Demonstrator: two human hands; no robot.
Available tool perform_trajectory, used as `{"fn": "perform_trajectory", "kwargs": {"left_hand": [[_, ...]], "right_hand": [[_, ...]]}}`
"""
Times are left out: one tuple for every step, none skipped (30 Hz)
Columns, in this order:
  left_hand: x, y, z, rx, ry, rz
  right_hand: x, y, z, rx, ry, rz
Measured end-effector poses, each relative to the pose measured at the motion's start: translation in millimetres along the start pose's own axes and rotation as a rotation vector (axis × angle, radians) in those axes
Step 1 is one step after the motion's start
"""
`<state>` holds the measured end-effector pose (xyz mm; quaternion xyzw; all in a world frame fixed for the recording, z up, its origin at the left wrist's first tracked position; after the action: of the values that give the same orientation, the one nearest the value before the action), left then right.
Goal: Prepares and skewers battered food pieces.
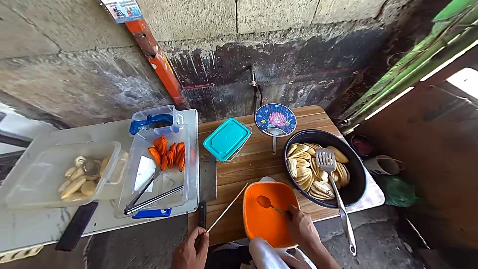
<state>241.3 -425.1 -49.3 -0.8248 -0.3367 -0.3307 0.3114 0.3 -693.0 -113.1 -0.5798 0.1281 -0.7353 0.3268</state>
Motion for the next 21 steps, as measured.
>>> {"fn": "perform_trajectory", "kwargs": {"left_hand": [[2, -1, -2, 0.002, -0.003, -0.016], [3, -3, -4, 0.004, 0.0, -0.026], [3, -3, -6, 0.006, 0.003, -0.029], [3, -4, -8, 0.009, 0.004, -0.025], [4, -5, -9, 0.008, 0.008, -0.021], [4, -6, -10, 0.004, 0.006, -0.021], [6, -6, -10, -0.007, 0.0, -0.028], [9, -6, -10, -0.014, -0.007, -0.043], [11, -6, -10, -0.013, -0.015, -0.059], [13, -6, -8, -0.012, -0.02, -0.073], [13, -6, -7, -0.008, -0.018, -0.077], [12, -6, -6, -0.005, -0.012, -0.073], [11, -6, -6, -0.006, -0.005, -0.065], [10, -7, -8, -0.009, 0.003, -0.048], [10, -8, -11, -0.015, 0.01, -0.033], [11, -9, -14, -0.024, 0.011, -0.027], [11, -9, -15, -0.032, 0.002, -0.029], [10, -9, -14, -0.035, -0.005, -0.027], [8, -8, -12, -0.038, -0.009, -0.027], [5, -8, -11, -0.041, -0.008, -0.026], [2, -8, -10, -0.043, -0.006, -0.018]], "right_hand": [[1, 5, 9, 0.013, 0.017, -0.002], [0, 11, 17, 0.025, 0.035, -0.006], [-4, 18, 23, 0.033, 0.047, -0.006], [-9, 24, 26, 0.028, 0.043, 0.002], [-15, 29, 26, 0.005, 0.02, 0.019], [-20, 31, 22, -0.024, 0.003, 0.028], [-20, 30, 20, -0.053, -0.006, 0.021], [-15, 27, 20, -0.07, -0.028, 0.011], [-9, 21, 23, -0.075, -0.052, 0.005], [-6, 17, 28, -0.065, -0.059, 0.004], [-6, 14, 33, -0.047, -0.047, 0.006], [-10, 14, 36, -0.035, -0.034, 0.018], [-16, 16, 36, -0.043, -0.037, 0.036], [-19, 19, 32, -0.067, -0.044, 0.045], [-19, 21, 29, -0.093, -0.047, 0.04], [-16, 21, 27, -0.109, -0.051, 0.028], [-11, 20, 28, -0.113, -0.057, 0.013], [-7, 18, 31, -0.104, -0.051, 0.0], [-6, 17, 35, -0.087, -0.025, -0.011], [-9, 16, 39, -0.071, 0.008, -0.01], [-15, 18, 40, -0.069, 0.026, 0.008]]}}
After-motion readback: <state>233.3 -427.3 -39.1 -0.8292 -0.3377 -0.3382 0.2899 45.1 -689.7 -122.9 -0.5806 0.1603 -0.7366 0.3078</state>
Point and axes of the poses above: each hand's wrist, its own y-axis towards the middle knuckle, its own x-axis out of the back of the hand, z = x × y, the point moved 7 cm from there along y, towards the middle knuckle, and after that the axes turned 7 degrees about -z, right-handed, at the moved point
